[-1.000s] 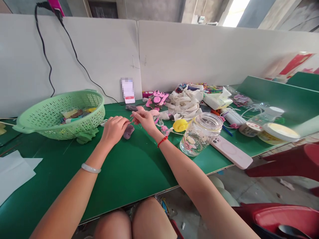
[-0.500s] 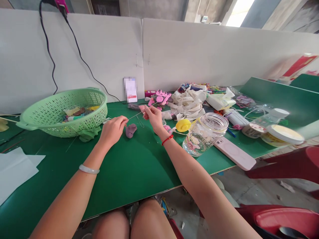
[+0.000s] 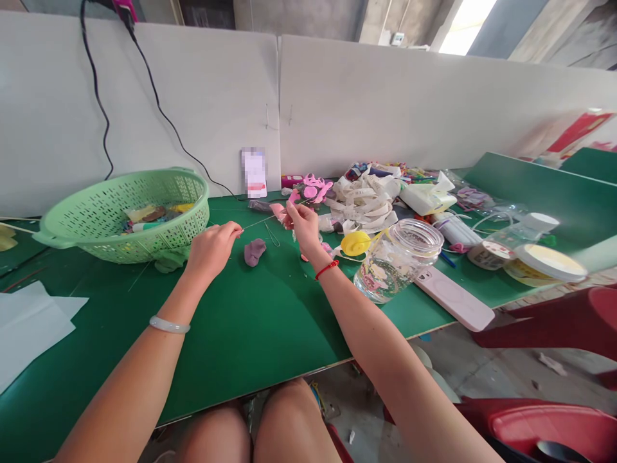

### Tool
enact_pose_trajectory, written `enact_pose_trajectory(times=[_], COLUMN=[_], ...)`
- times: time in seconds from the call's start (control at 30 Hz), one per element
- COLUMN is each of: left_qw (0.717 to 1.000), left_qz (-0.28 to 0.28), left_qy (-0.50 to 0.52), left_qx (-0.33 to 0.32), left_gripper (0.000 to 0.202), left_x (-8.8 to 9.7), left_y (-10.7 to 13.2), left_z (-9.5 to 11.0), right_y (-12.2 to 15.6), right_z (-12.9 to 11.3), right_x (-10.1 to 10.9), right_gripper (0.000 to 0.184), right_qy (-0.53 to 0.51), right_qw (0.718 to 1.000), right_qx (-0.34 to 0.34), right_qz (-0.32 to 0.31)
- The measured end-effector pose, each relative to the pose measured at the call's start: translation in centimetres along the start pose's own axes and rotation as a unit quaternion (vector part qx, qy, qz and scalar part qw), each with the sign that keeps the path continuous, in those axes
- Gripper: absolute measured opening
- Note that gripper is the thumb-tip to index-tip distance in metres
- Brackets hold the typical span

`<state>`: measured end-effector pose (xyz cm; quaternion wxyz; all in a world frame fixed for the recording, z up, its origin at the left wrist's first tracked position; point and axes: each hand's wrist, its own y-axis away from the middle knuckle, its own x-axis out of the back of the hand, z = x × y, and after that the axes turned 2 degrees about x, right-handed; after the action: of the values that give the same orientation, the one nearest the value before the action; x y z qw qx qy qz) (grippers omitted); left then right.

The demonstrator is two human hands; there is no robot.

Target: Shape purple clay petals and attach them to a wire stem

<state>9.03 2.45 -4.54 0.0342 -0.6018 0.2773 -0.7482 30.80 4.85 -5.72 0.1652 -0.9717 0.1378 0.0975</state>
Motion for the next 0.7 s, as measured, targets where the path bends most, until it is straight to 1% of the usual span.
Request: enact_pose_trajectory(times=[0.13, 0.27, 0.33, 0.43, 0.5, 0.57, 0.6, 0.63, 0.67, 0.7], left_qw=[1.0, 1.0, 0.998, 0.991, 0.979, 0.962, 0.955, 0.951, 0.953, 0.955], left_qz=[-0.003, 0.001, -0.005, -0.001, 0.026, 0.074, 0.104, 0.134, 0.166, 0.19], left_qy=[0.006, 0.028, 0.055, 0.123, 0.192, 0.253, 0.264, 0.255, 0.218, 0.16], left_qx=[-0.009, 0.004, 0.025, 0.047, 0.057, 0.074, 0.088, 0.107, 0.13, 0.16], left_gripper=[0.024, 0.023, 0.021, 0.025, 0.027, 0.027, 0.026, 0.026, 0.026, 0.027], left_x=[-0.1, 0.3, 0.5, 0.1, -0.2, -0.1, 0.3, 1.0, 1.8, 2.8], left_y=[0.0, 0.0, 0.0, -0.1, -0.2, -0.5, -0.5, -0.6, -0.6, -0.6], left_z=[-0.1, 0.1, 0.2, -0.1, -0.4, -0.6, -0.7, -0.8, -0.9, -1.1], right_y=[0.0, 0.0, 0.0, -0.1, -0.2, -0.3, -0.3, -0.4, -0.5, -0.5], right_z=[-0.2, -0.4, -0.5, -0.6, -0.6, -0.6, -0.6, -0.6, -0.6, -0.6], right_x=[0.2, 0.4, 0.4, 0.5, 0.6, 0.7, 0.8, 0.8, 0.9, 0.9], right_gripper=[0.047, 0.048, 0.046, 0.045, 0.044, 0.041, 0.039, 0.038, 0.037, 0.038], right_qy=[0.007, 0.017, 0.018, 0.001, -0.034, -0.073, -0.086, -0.093, -0.095, -0.093], right_qw=[0.999, 0.999, 0.999, 0.997, 0.994, 0.988, 0.986, 0.984, 0.983, 0.983], right_qx=[-0.009, -0.009, -0.015, -0.039, -0.063, -0.085, -0.093, -0.096, -0.098, -0.099], right_qz=[0.035, 0.042, 0.049, 0.071, 0.086, 0.102, 0.109, 0.115, 0.119, 0.122])
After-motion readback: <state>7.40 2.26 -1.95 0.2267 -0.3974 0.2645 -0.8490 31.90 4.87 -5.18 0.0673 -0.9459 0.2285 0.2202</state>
